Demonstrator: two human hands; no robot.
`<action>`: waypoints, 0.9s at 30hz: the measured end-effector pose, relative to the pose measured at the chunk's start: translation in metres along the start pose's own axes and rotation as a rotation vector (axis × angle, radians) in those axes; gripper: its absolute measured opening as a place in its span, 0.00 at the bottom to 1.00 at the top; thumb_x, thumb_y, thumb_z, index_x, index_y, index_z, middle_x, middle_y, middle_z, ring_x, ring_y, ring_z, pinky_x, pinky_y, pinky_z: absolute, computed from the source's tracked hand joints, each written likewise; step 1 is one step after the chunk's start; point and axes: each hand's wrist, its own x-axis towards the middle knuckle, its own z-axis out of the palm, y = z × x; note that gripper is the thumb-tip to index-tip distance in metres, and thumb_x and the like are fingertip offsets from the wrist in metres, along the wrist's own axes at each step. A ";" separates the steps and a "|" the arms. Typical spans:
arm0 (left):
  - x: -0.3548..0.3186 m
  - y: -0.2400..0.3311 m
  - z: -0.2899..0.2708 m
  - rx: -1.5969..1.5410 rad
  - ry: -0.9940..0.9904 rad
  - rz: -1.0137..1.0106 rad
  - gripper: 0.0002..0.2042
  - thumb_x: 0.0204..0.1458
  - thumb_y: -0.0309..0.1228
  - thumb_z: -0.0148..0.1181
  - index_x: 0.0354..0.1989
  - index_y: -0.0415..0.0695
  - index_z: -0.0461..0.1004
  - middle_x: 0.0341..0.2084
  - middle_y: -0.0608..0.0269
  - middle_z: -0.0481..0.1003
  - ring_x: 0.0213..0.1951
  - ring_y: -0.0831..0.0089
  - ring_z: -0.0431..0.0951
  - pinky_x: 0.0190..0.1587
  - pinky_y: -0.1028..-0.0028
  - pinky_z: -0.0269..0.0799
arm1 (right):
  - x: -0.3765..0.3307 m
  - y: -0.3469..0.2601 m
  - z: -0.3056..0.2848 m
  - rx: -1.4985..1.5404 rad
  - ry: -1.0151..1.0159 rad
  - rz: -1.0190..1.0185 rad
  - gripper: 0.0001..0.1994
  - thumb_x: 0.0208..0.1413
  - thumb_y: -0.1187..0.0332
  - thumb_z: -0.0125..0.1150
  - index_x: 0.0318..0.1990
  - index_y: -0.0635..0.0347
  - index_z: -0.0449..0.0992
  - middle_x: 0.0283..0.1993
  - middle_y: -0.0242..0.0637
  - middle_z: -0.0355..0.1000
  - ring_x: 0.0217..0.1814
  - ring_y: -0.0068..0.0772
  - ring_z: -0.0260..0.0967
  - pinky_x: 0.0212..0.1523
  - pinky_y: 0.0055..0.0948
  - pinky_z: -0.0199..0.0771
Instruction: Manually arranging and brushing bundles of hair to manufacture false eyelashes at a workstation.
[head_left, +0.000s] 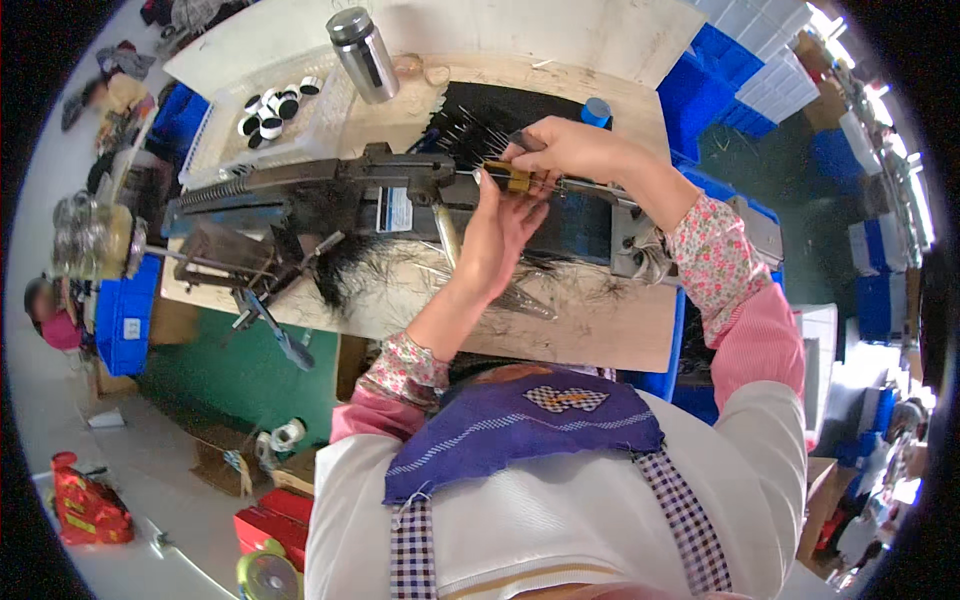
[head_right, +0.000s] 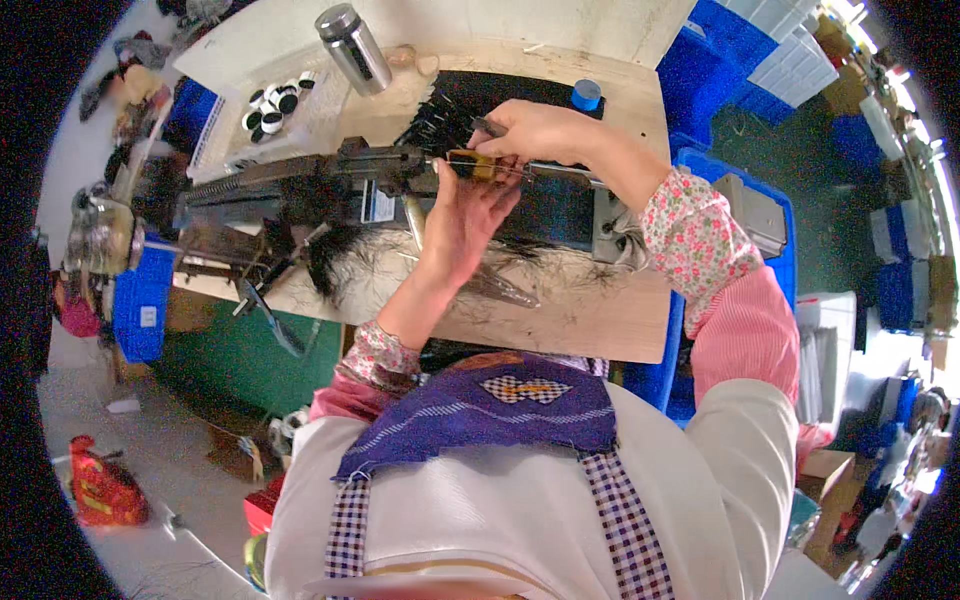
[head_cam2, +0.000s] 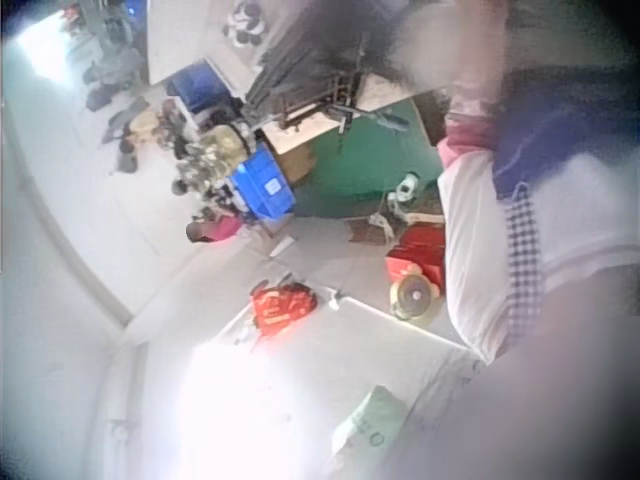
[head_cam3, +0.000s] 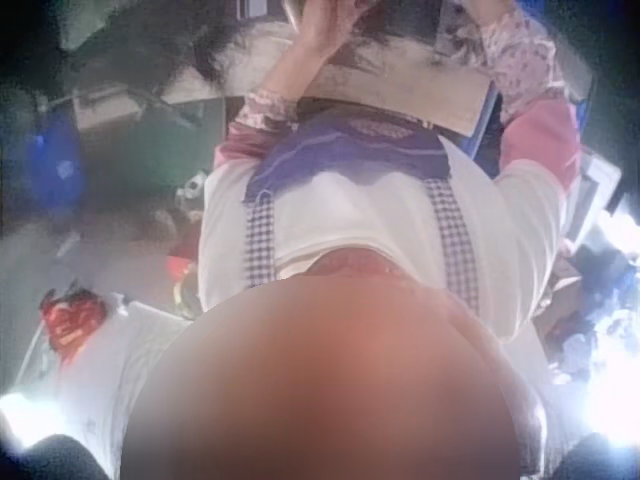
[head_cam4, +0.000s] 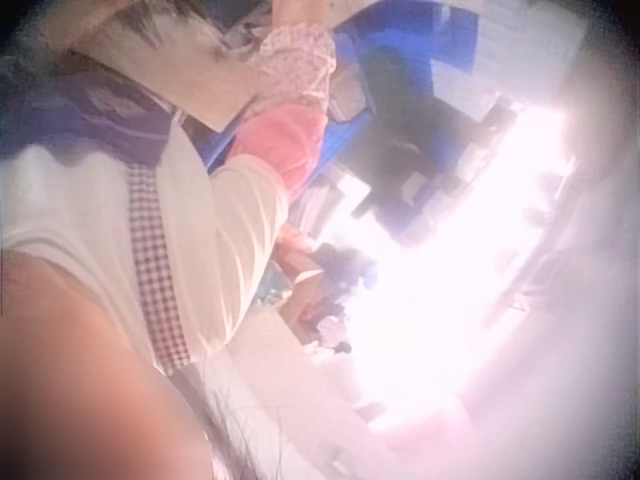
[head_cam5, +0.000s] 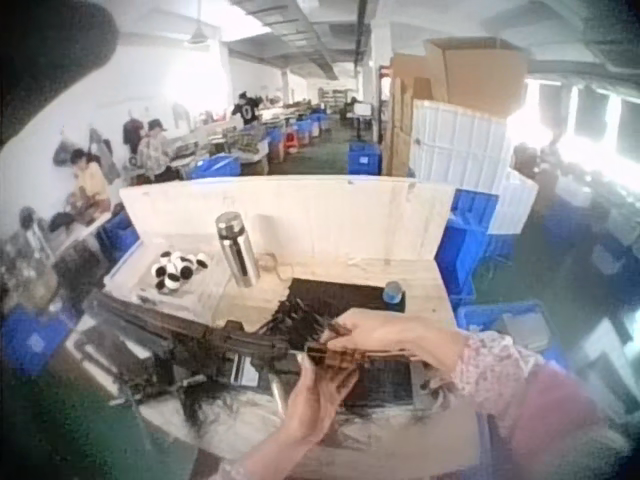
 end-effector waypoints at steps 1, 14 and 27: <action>-0.002 0.006 0.005 -0.133 -0.020 -0.087 0.38 0.57 0.61 0.34 0.62 0.37 0.51 0.59 0.46 0.59 0.64 0.57 0.57 0.67 0.61 0.51 | 0.000 -0.001 0.001 -0.141 0.003 0.000 0.12 0.60 0.66 0.52 0.44 0.65 0.74 0.35 0.41 0.75 0.32 0.30 0.74 0.34 0.30 0.76; -0.005 0.018 -0.027 -0.871 -0.276 -0.107 0.35 0.60 0.57 0.34 0.57 0.32 0.57 0.56 0.46 0.63 0.59 0.57 0.63 0.66 0.64 0.54 | -0.028 -0.012 0.062 -0.886 0.537 -0.522 0.13 0.45 0.74 0.58 0.42 0.57 0.76 0.37 0.42 0.67 0.44 0.41 0.68 0.39 0.37 0.69; -0.016 0.025 -0.011 -0.475 0.045 -0.014 0.32 0.60 0.56 0.37 0.53 0.33 0.60 0.54 0.51 0.64 0.60 0.60 0.61 0.67 0.63 0.51 | -0.013 -0.011 0.032 -0.761 0.555 -0.511 0.04 0.45 0.69 0.62 0.31 0.54 0.80 0.28 0.31 0.70 0.35 0.33 0.70 0.42 0.33 0.60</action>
